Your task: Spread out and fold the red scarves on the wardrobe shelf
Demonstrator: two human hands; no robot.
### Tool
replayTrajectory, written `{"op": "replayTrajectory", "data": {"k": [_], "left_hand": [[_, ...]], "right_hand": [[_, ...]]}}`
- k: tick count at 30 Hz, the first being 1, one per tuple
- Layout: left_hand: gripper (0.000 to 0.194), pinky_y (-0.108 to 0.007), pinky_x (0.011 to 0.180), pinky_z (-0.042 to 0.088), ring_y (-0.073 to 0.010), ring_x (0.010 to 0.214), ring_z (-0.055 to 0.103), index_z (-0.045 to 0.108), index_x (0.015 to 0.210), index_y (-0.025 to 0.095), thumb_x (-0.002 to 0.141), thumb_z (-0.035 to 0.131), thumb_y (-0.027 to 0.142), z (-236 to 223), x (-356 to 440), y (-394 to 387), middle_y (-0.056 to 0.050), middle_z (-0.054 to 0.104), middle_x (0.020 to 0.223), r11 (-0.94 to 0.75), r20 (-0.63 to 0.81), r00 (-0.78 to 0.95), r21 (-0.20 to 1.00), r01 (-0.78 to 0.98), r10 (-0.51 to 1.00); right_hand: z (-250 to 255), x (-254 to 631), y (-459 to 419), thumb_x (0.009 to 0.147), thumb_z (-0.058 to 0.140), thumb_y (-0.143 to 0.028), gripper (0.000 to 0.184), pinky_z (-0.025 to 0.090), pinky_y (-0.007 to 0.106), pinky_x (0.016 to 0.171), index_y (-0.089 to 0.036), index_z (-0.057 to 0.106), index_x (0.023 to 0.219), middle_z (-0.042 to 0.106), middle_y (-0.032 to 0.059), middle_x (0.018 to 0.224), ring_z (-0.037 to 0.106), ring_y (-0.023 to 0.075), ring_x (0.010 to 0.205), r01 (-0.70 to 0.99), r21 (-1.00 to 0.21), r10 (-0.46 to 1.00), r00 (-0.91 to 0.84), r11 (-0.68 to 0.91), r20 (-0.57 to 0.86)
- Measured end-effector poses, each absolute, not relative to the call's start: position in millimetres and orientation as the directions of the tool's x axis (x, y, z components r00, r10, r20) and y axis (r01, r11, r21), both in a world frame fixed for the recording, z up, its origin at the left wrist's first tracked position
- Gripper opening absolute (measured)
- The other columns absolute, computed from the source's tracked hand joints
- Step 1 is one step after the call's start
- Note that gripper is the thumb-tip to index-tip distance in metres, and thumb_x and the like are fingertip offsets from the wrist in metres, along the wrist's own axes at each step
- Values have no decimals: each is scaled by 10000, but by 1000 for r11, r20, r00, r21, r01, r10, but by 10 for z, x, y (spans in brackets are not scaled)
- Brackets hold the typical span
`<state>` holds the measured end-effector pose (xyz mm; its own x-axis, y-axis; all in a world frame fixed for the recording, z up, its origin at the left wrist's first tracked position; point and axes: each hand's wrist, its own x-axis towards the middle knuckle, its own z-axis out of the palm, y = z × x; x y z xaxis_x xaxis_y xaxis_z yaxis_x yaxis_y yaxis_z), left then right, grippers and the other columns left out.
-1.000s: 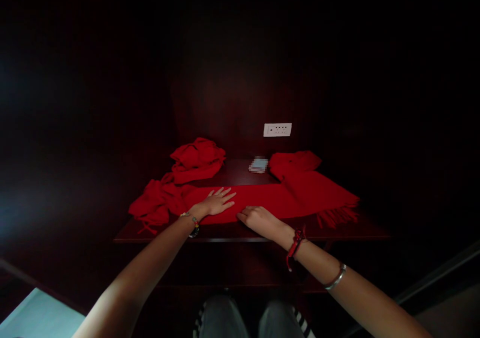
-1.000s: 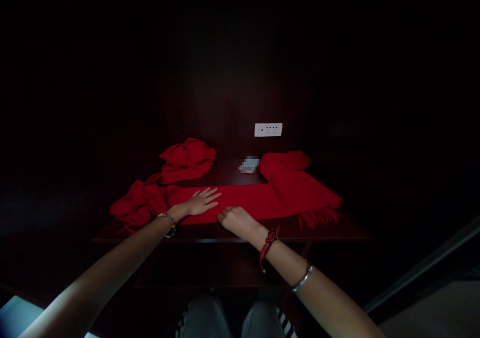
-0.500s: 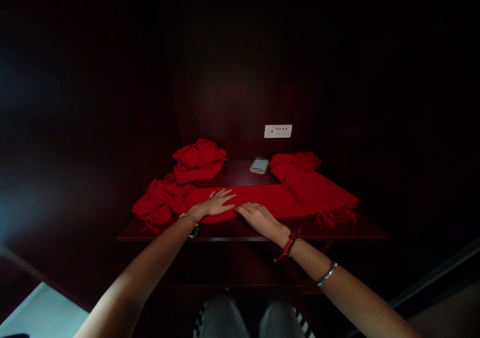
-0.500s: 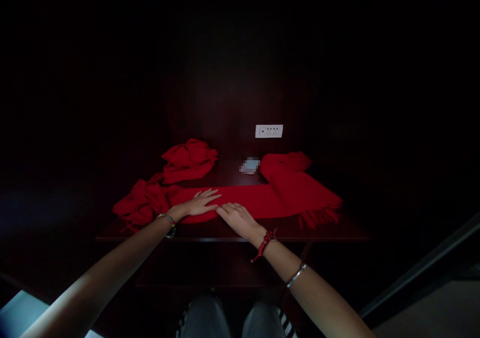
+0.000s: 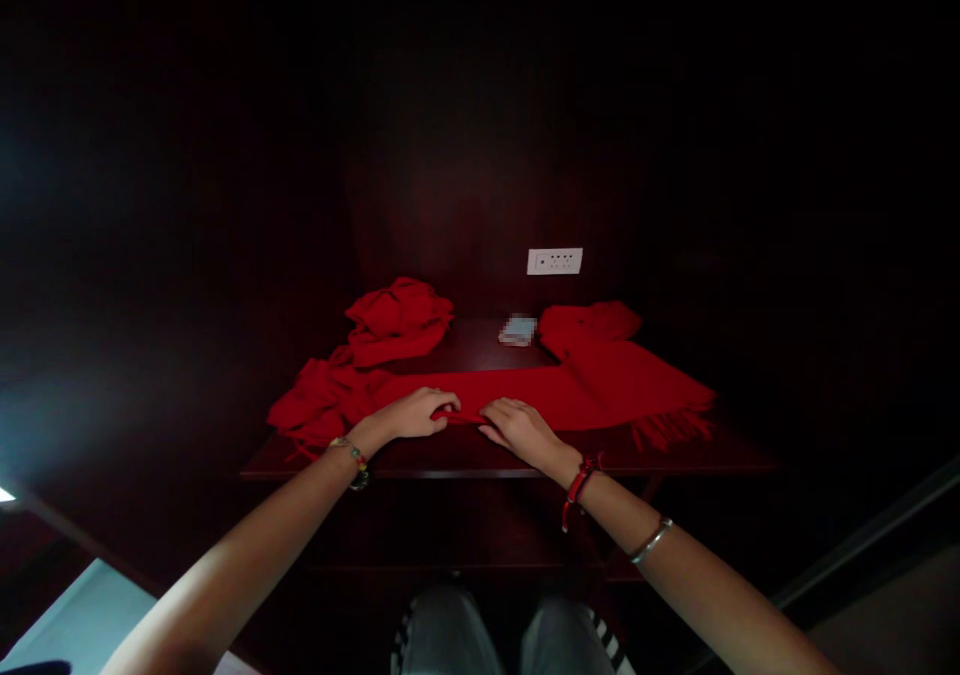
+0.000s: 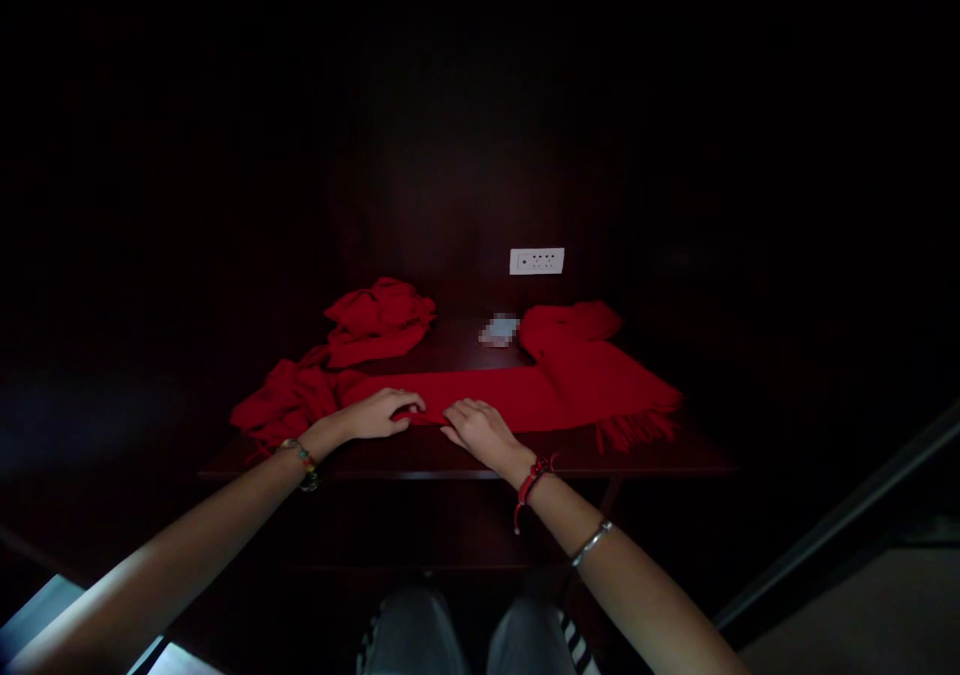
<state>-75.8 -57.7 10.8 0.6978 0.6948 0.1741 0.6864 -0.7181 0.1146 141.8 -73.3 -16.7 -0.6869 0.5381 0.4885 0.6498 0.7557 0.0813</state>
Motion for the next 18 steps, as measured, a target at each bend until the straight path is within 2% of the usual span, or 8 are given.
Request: {"op": "replayTrajectory", "data": {"k": [4,8,10,13,16,18], "left_hand": [[169,-216,698,371,-129,709,523,589,850,187,761,447,208,167,-749,-562,-4,598,753,-728,152,712,132,672,685],[222,-182,663,383,-109,699,542,599,862,181,792,446,325,254,-811,-496,2,622,774,-690,82,706,316,651,704],[268,-186,700,387,-116,751,554,602,891,176,810,413,349,283,-842,-378,-10,633,839,-633,116,641,359,686,759],[269,-215,806,362,-153,876,544,607,923,165,783,446,329,268,-814,-113,-43,624,951,-508,172,478,342,791,861],[296,-235,857,335,-190,978,511,603,964,152,740,495,312,187,-686,177,-76,594,1048,-375,115,358,376,848,926],[316,-248,831,352,-207,968,516,602,969,140,721,508,312,122,-583,353,-95,594,1048,-326,86,320,413,851,944]], "right_hand": [[-100,1304,-775,809,491,-289,192,371,298,740,-149,569,916,582,68,857,503,184,824,684,167,551,-687,710,473],[-84,1204,-821,834,423,-160,163,367,293,711,-141,582,803,585,65,798,510,178,790,715,219,594,-683,664,426],[-90,1188,-865,823,421,-116,157,373,290,685,-131,575,800,588,73,791,518,181,769,715,233,610,-689,659,391],[-94,1191,-948,800,443,-89,131,385,286,643,-126,566,824,590,85,804,530,190,757,732,229,650,-678,642,344],[-86,1194,-1007,791,455,-85,126,398,282,619,-125,559,850,591,92,821,544,195,752,764,218,696,-644,608,316],[-77,1190,-1020,788,456,-79,129,407,277,604,-123,554,860,591,91,822,553,194,743,777,216,717,-629,591,301]]}}
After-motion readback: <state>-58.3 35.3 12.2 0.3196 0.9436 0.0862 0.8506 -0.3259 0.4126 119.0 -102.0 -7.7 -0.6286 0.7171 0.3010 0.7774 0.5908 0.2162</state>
